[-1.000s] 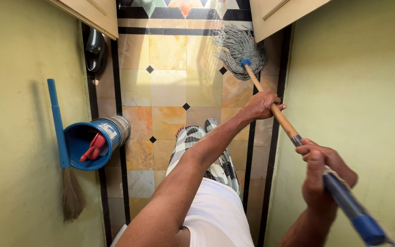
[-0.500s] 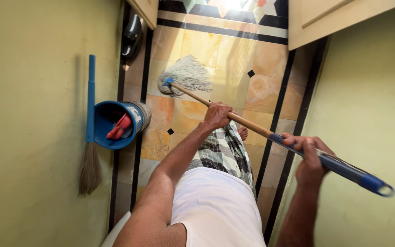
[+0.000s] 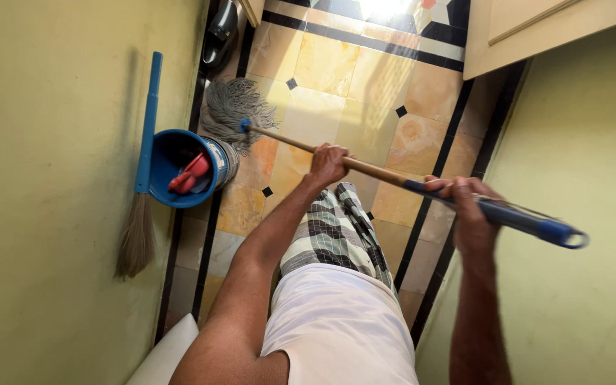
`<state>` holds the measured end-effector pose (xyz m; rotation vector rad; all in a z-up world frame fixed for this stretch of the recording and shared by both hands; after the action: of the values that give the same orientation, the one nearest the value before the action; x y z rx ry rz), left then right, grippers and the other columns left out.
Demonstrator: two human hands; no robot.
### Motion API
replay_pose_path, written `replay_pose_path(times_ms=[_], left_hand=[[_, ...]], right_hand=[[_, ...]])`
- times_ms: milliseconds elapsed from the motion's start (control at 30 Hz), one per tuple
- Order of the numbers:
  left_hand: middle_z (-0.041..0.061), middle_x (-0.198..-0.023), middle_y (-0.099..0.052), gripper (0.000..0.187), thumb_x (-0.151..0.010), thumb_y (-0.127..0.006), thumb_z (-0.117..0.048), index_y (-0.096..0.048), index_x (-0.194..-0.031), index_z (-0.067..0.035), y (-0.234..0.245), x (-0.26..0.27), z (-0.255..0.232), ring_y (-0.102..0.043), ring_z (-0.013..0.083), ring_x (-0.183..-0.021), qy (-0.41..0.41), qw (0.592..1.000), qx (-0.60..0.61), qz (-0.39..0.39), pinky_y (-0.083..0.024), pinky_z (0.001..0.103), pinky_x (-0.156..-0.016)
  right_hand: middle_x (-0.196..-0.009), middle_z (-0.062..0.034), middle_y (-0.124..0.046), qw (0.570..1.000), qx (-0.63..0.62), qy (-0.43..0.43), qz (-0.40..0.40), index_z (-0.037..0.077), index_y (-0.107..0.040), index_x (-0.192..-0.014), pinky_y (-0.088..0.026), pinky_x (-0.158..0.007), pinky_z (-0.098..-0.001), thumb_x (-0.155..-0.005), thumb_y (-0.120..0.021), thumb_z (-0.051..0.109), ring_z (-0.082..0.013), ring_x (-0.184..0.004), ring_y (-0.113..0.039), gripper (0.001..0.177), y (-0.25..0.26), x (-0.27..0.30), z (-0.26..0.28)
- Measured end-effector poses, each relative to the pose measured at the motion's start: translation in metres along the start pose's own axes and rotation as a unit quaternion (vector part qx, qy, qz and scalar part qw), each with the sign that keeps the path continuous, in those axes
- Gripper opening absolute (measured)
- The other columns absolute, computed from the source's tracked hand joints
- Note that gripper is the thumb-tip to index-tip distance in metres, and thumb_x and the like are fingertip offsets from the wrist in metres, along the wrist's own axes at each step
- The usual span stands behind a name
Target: The person mops a tiled floor in a narrow room using a string mop. They move the mop back and forth across the floor, covering the area systematically from one end to the other.
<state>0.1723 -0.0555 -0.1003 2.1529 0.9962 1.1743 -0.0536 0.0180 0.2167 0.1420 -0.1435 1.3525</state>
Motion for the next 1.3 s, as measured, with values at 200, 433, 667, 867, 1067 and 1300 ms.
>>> replay_pose_path(times_ms=[200, 433, 667, 867, 1067, 1300], left_hand=[[0.005, -0.072, -0.064, 0.046, -0.101, -0.051, -0.053, -0.070, -0.080, -0.016, -0.022, -0.001, -0.175, -0.061, 0.0228, -0.075, -0.154, 0.981, 0.095, -0.063, -0.050, 0.048, -0.082], [0.014, -0.070, -0.067, 0.046, -0.101, -0.064, -0.045, -0.065, -0.074, -0.007, -0.105, 0.034, -0.321, -0.064, 0.0284, -0.064, -0.231, 0.927, 0.296, 0.017, -0.051, 0.045, -0.066], [0.011, -0.083, -0.074, 0.023, -0.092, -0.070, -0.035, -0.072, -0.090, -0.011, -0.196, 0.056, -0.357, -0.072, 0.0271, -0.080, -0.310, 0.903, 0.291, 0.066, -0.057, 0.045, -0.075], [0.004, -0.070, -0.074, 0.052, -0.096, -0.049, -0.060, -0.076, -0.080, -0.018, -0.170, 0.097, -0.387, -0.075, 0.0230, -0.081, -0.311, 0.945, 0.082, 0.055, -0.019, 0.066, -0.123], [0.005, -0.065, -0.071, 0.057, -0.094, -0.050, -0.064, -0.076, -0.074, -0.018, -0.134, 0.129, -0.346, -0.071, 0.0243, -0.078, -0.256, 0.966, 0.015, 0.028, -0.022, 0.068, -0.118], [0.005, -0.075, -0.066, 0.056, -0.101, -0.051, -0.061, -0.069, -0.079, -0.013, -0.139, 0.126, -0.199, -0.064, 0.0218, -0.079, -0.115, 0.992, -0.014, -0.049, -0.054, 0.044, -0.079]], right_hand=[[-0.092, -0.0196, -0.073, 0.982, 0.172, 0.070, -0.042, -0.006, -0.063, -0.086, -0.062, -0.096, -0.0428, -0.115, -0.054, 0.005, -0.0309, -0.092, -0.076, 0.032, 0.070, 0.037, 0.120], [-0.089, -0.0154, -0.074, 0.951, 0.283, 0.079, -0.092, -0.006, -0.065, -0.087, -0.063, -0.084, -0.0319, -0.114, -0.056, 0.005, -0.0211, -0.084, -0.075, 0.030, 0.114, 0.088, 0.140], [-0.062, -0.0095, -0.059, 0.918, 0.374, -0.008, -0.130, -0.003, -0.067, -0.080, -0.039, -0.051, -0.0277, -0.103, -0.065, 0.007, -0.0108, -0.054, -0.047, 0.025, 0.128, 0.133, 0.111], [-0.082, -0.0105, -0.072, 0.945, 0.300, 0.094, -0.086, -0.003, -0.070, -0.091, -0.054, -0.070, -0.0268, -0.107, -0.058, 0.004, -0.0119, -0.069, -0.067, 0.021, 0.195, 0.181, 0.118], [-0.083, -0.0147, -0.071, 0.984, 0.123, 0.116, -0.049, -0.004, -0.061, -0.083, -0.063, -0.092, -0.0419, -0.116, -0.055, 0.008, -0.0266, -0.085, -0.074, 0.036, 0.239, 0.206, 0.090], [-0.089, -0.0193, -0.072, 0.994, 0.025, 0.094, -0.048, -0.003, -0.061, -0.083, -0.060, -0.088, -0.0443, -0.109, -0.053, 0.010, -0.0316, -0.091, -0.075, 0.030, 0.197, 0.180, 0.002]])
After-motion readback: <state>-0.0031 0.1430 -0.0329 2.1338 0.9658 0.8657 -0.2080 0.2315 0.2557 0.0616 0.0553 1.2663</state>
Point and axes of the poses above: each hand's wrist, its own x-axis away from the middle knuckle, its own y-axis out of the back of the hand, z = x × y, the point moved 4 cm from there along -x, towards the middle knuckle
